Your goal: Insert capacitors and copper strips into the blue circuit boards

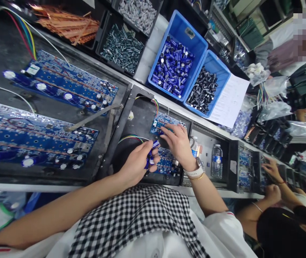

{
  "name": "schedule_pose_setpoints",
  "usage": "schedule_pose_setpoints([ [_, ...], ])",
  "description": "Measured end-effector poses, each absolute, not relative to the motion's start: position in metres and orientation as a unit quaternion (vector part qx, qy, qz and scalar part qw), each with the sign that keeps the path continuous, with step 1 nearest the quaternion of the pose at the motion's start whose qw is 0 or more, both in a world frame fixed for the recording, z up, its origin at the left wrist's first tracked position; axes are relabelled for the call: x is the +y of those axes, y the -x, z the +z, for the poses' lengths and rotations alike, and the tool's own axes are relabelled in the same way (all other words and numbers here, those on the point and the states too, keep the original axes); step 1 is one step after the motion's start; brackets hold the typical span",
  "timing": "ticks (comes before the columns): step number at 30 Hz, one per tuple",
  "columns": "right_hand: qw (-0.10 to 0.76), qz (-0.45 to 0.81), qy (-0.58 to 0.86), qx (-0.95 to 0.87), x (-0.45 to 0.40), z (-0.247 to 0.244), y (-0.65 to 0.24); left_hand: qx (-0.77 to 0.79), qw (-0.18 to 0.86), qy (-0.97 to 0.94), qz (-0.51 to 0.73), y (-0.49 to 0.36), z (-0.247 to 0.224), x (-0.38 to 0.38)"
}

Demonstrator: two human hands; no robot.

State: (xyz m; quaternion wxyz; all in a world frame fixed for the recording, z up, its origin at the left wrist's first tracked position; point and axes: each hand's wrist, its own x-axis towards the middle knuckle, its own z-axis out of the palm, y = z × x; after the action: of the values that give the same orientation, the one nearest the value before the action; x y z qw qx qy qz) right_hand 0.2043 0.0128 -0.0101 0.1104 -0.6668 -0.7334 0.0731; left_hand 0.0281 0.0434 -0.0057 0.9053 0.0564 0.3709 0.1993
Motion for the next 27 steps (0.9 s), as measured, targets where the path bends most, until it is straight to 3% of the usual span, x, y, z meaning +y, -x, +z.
schedule_pose_setpoints([
  [4, 0.168, 0.171, 0.636, -0.734, 0.009, 0.017, -0.186, 0.350, 0.915, -0.043, 0.196, -0.028, -0.007, 0.043],
  [9, 0.133, 0.082, 0.679, -0.717, 0.026, -0.003, -0.186, 0.346, 0.919, -0.021, 0.189, -0.028, -0.007, 0.044],
  [17, 0.083, 0.077, 0.670, -0.734, 0.041, -0.027, -0.192, 0.332, 0.926, -0.056, 0.174, -0.026, -0.006, 0.043],
  [24, 0.017, 0.050, 0.558, -0.828, 0.047, -0.020, -0.196, 0.372, 0.901, -0.093, 0.201, -0.029, -0.013, 0.044],
  [27, 0.076, 0.073, 0.579, -0.808, 0.044, -0.012, -0.196, 0.389, 0.887, -0.114, 0.222, -0.027, -0.014, 0.046],
])
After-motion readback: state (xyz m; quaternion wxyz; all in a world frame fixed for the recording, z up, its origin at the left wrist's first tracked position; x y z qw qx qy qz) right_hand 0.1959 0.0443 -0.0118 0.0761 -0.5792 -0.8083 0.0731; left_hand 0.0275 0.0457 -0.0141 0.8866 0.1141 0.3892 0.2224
